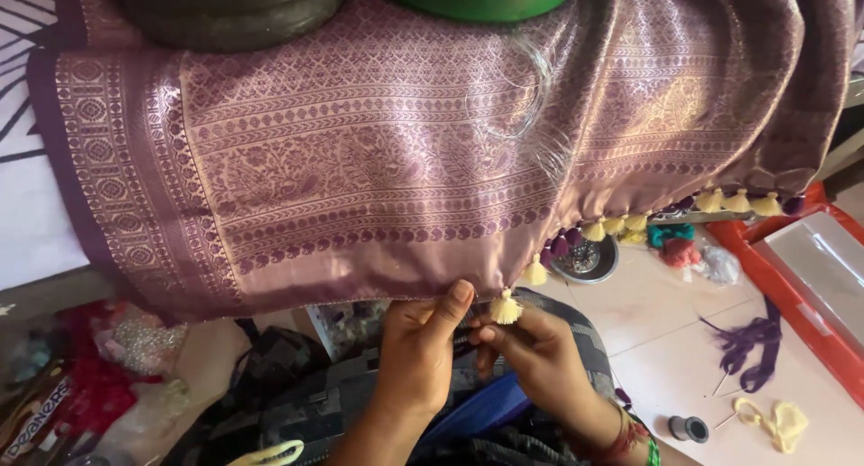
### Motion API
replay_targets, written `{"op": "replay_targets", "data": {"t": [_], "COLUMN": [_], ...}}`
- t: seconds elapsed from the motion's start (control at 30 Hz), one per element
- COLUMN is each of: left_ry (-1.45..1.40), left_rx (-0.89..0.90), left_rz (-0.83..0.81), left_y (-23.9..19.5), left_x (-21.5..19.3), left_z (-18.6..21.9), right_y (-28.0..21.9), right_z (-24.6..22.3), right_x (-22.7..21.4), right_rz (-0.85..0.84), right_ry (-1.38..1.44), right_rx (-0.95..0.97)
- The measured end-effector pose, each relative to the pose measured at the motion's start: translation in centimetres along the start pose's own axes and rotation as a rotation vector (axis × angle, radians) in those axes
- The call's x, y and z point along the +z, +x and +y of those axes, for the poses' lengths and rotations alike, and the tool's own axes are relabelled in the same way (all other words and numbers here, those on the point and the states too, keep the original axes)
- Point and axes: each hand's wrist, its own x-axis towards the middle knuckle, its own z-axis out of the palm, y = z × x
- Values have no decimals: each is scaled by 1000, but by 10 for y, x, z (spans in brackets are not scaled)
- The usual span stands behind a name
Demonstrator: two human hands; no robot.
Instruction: The person sits on the floor with a decorative pink fabric across their lap and attaches tassels along its edge. They comb out yellow fiber tassels, tie and secure each tassel to the fabric hem by hand, and use scissors to trim near the end.
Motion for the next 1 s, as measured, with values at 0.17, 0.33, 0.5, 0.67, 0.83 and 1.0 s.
{"op": "replay_targets", "data": {"t": [0.17,0.33,0.5,0.67,0.83,1.0], "left_ry": [-25,-63,-82,-48,-76,396], "left_rx": [12,-1,54,-36,-83,213], "left_rz": [48,51,58,91,70,124], "left_y": [-1,-2,0,-1,-1,0], "left_x": [-2,3,-25,7,-4,-17], "left_z": [-3,4,-31,3,-19,-15], "right_y": [-3,-1,-2,0,1,-10], "right_z": [2,2,-1,-20,-50,-74], "right_x": [-2,-3,0,17,40,17], "right_rz": [66,27,9,31,47,429], "right_ry": [-75,-114,-151,-55,164,-755], "right_rx": [-16,-75,-134,-121,-162,-802]}}
